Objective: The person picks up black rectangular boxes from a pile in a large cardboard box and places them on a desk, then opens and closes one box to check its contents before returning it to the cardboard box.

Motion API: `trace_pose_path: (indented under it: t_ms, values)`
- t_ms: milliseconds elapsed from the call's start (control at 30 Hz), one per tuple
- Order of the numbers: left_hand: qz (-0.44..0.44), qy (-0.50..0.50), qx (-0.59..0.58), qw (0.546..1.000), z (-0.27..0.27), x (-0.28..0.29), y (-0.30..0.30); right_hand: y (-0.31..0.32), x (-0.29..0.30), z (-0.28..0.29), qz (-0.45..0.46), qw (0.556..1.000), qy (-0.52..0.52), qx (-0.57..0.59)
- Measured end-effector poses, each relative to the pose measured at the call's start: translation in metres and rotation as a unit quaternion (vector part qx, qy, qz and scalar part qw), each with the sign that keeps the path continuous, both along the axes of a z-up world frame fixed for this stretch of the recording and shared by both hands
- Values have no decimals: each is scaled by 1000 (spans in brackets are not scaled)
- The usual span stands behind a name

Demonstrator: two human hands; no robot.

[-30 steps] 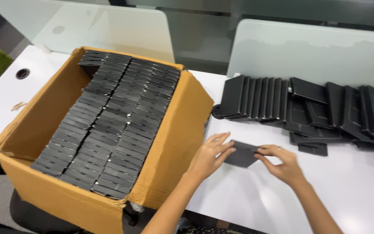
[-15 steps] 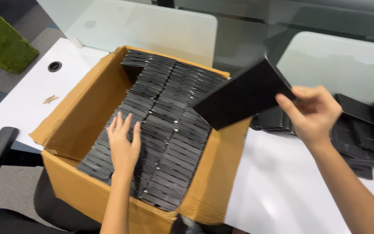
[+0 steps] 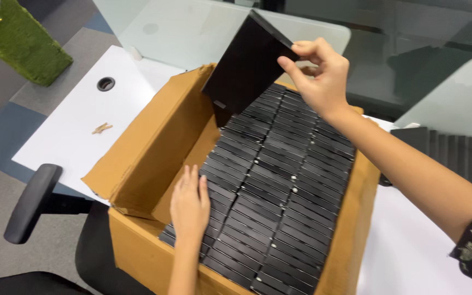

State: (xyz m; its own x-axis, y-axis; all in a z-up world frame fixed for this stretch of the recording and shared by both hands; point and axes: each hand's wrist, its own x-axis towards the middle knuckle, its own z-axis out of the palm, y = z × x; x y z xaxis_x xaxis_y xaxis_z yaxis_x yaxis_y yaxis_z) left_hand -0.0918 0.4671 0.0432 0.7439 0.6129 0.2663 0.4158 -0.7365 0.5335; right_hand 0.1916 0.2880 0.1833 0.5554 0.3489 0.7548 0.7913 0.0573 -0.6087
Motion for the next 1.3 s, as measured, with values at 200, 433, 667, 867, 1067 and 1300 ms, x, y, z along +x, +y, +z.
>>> trace_pose_path:
  t_ms: [200,433,667,867,1067,1300]
  values:
    - [15,36,-73,997,17,0,-1,74,33,-43,-13,998,8,-53]
    - [6,-30,-51,998,17,0,0,102,44,-101,-2,982,-21,-190]
    - [0,-35,-40,999,15,0,1,126,51,-134,-36,936,-109,-333]
    - [-1,-30,-44,999,15,0,1,142,49,-147,-113,905,-127,-389]
    - [4,-21,-59,998,17,0,0,140,44,-141,-100,908,-104,-393]
    - [5,-18,-54,998,14,-2,0,125,35,-134,-103,924,-88,-358]
